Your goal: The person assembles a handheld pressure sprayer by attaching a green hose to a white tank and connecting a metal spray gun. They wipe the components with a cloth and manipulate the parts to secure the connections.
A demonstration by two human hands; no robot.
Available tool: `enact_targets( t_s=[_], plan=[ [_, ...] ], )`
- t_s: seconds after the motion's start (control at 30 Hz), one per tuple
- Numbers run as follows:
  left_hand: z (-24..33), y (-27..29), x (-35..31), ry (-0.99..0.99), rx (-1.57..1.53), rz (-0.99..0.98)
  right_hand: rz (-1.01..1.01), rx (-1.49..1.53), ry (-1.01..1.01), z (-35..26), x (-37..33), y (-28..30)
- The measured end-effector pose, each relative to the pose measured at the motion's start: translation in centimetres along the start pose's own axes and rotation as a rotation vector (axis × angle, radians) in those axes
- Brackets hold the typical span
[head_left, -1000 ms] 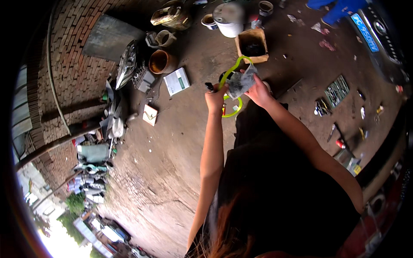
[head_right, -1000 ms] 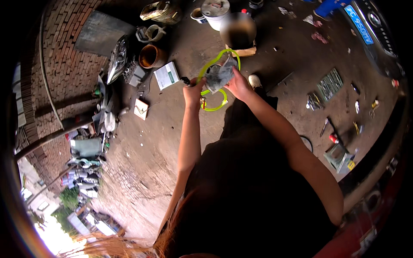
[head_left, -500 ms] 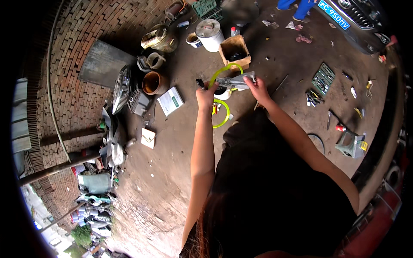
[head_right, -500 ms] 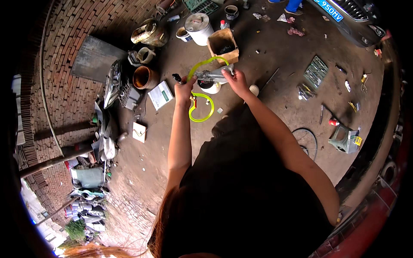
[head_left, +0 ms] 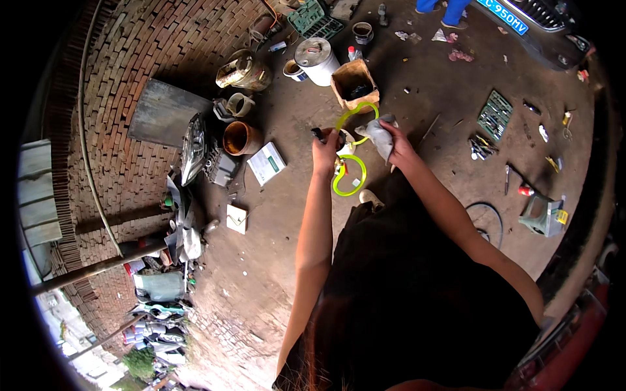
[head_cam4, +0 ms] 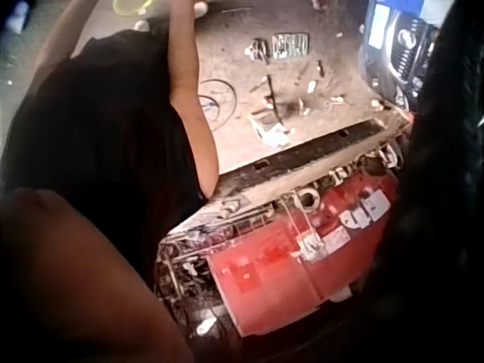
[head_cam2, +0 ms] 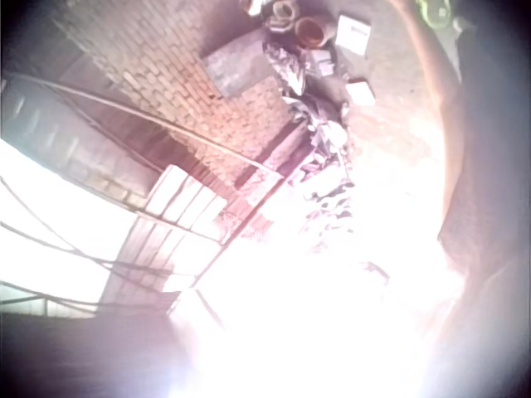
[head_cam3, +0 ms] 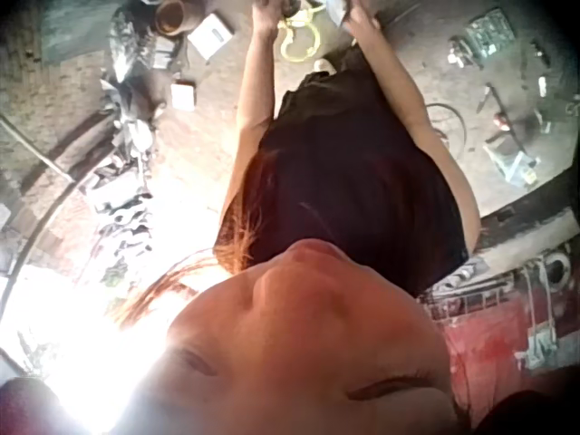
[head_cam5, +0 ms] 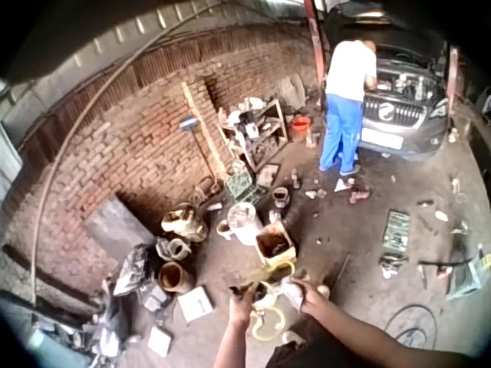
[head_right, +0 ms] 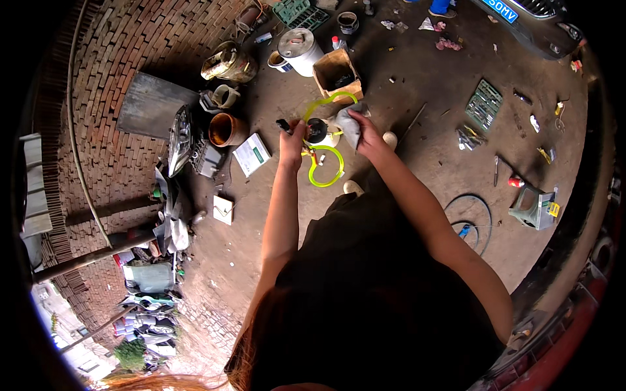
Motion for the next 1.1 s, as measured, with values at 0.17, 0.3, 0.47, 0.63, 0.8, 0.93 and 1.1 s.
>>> enact_targets(
  t_s=[0.17,0.3,0.47,0.63,0.8,0.93,1.1],
  plan=[
    [-1.1,-2.1,-0.3,-0.055,0.066,-0.028,-0.067,0.092,0.074,1.6,3.7,0.0],
    [-2.0,-2.1,-0.7,-0.124,0.222,-0.002,0.107,0.146,0.088,3.2,2.1,-1.3],
    [-2.8,-3.8,-1.2,-0.224,0.311,-0.09,0.122,0.14,0.071,4.2,4.9,2.2],
    [-2.9,-5.7,-2.9,-0.196,0.541,-0.067,0.409,0.072,0.203,3.9,5.6,3.3],
    [-5.8,-5.5,-2.7,-0.292,0.702,-0.031,0.63,-0.016,0.261,3.6,6.5,2.7],
    [-6.0,-5.8,-2.4,-0.323,0.667,-0.057,0.591,-0.098,0.169,3.7,7.8,4.6],
    [-5.8,-5.1,-2.2,-0.293,0.665,-0.057,0.488,-0.034,0.108,3.9,10.4,6.8]
  ],
)
Point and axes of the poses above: each hand's wrist, its own x-axis towards the middle knuckle, its own y-axis out of the back of the hand, z = x × y, the point moved 4 cm from there along x, towards the middle knuckle, and after that the axes turned 6 degrees about z, right-handed, at the moved point
